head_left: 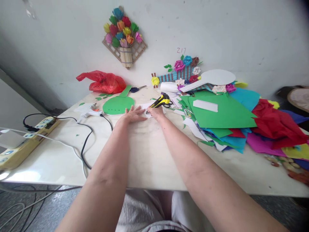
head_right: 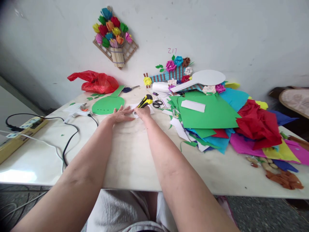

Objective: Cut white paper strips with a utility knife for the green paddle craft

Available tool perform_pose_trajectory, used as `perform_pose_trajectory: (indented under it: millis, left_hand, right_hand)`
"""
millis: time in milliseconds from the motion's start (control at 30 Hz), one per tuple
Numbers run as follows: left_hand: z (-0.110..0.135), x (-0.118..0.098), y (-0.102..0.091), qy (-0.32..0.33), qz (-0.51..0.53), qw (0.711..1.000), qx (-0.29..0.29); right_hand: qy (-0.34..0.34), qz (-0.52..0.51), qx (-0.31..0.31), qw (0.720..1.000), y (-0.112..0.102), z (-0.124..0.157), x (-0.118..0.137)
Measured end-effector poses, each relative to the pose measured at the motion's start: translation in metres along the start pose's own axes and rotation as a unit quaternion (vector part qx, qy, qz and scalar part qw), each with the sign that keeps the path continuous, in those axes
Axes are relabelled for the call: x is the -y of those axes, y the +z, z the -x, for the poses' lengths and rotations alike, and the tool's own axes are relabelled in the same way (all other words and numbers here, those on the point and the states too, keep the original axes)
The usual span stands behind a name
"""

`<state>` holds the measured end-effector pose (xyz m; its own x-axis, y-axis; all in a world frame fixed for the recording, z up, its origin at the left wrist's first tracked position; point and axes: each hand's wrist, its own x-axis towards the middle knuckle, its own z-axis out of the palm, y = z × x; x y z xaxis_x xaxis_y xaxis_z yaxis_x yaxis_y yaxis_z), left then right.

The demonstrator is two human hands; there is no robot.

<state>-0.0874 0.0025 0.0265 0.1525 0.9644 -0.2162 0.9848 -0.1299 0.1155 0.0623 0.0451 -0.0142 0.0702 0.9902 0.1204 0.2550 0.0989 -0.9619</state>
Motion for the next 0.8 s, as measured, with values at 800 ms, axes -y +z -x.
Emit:
perform_pose_trajectory:
  millis: [800]
  left_hand:
    - [-0.004,0.003,0.009,-0.004,0.007,0.999,-0.041]
  right_hand:
    - [0.014,-0.046,0.034,0.998,-0.011,0.009,0.009]
